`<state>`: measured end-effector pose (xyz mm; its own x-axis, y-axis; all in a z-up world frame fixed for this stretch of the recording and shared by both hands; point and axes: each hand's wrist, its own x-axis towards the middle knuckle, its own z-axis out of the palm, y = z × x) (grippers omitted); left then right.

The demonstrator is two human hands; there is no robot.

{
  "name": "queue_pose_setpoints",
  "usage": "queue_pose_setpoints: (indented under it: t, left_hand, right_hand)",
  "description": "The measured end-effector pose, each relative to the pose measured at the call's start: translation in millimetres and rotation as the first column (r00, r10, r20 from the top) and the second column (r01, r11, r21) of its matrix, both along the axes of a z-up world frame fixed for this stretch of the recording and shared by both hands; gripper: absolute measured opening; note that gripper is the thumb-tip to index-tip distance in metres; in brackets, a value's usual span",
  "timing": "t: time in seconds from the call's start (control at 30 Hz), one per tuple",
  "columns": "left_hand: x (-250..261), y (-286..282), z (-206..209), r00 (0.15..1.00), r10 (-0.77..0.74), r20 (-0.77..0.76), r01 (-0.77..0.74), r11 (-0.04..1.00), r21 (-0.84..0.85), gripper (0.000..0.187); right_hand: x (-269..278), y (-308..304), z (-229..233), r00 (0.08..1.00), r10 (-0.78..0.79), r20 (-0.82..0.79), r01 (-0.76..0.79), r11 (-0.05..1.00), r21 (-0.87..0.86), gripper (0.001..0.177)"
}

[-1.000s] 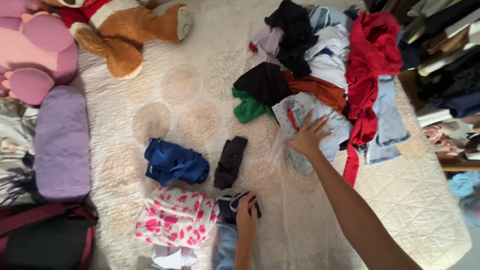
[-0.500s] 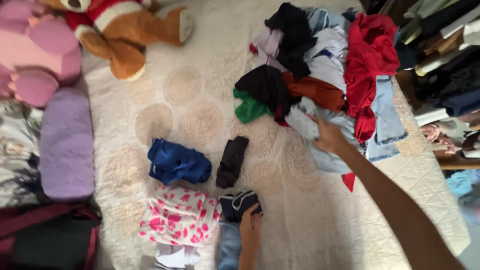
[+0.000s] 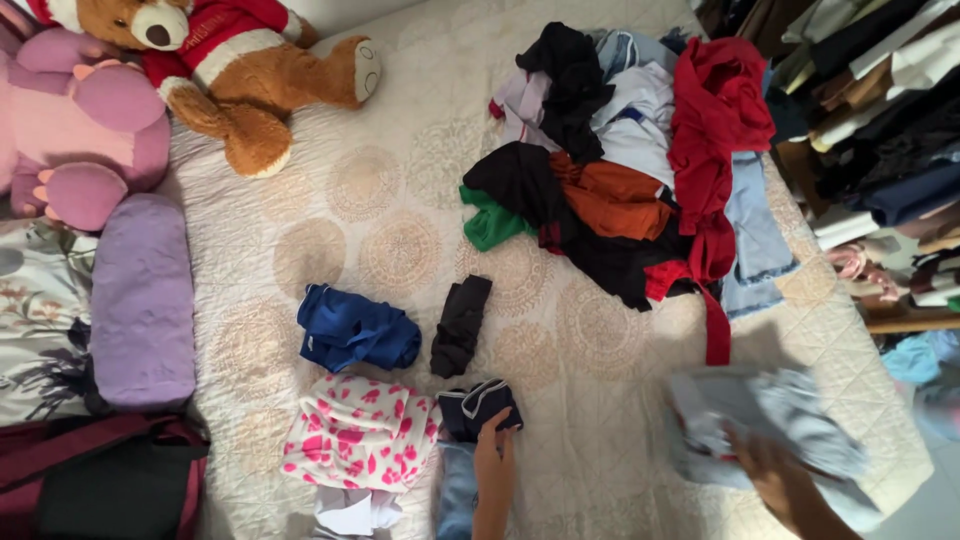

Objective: Folding a variety of clothes on a bed.

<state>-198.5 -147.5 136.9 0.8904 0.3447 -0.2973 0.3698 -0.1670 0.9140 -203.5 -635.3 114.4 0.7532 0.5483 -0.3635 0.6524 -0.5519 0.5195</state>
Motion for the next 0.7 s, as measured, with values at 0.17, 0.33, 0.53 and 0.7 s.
queue_pose_setpoints:
  t: [0.17, 0.33, 0.53, 0.7]
  left_hand:
    - [-11, -6, 1, 0.999, -0.037, 0.009, 0.036, 0.998, 0.058, 0.035]
    - [-15, -9, 2, 0.999, -0.040, 0.017, 0.039, 0.997, 0.073, 0.038]
    - [-16, -11, -2, 0.997, -0.058, 0.052, 0.054, 0.995, 0.079, 0.042]
    - [-7, -13, -5, 0.998, -0.058, 0.014, 0.057, 0.996, 0.074, 0.039]
  right_hand:
    - [-44, -21, -1, 0.933, -0.332, 0.141, 0.314, 0.940, 0.133, 0.087]
    - [-13, -19, -28, 0.881, -0.452, -0.140, 0.394, 0.865, -0.310, 0.104]
    - [141, 15, -54, 0.484, -0.642, -0.594, 0.582, 0.743, -0.330, 0.039]
    - [316, 121, -43, 0.679, -0.229, -0.698, 0.694, 0.513, 0.506, 0.057]
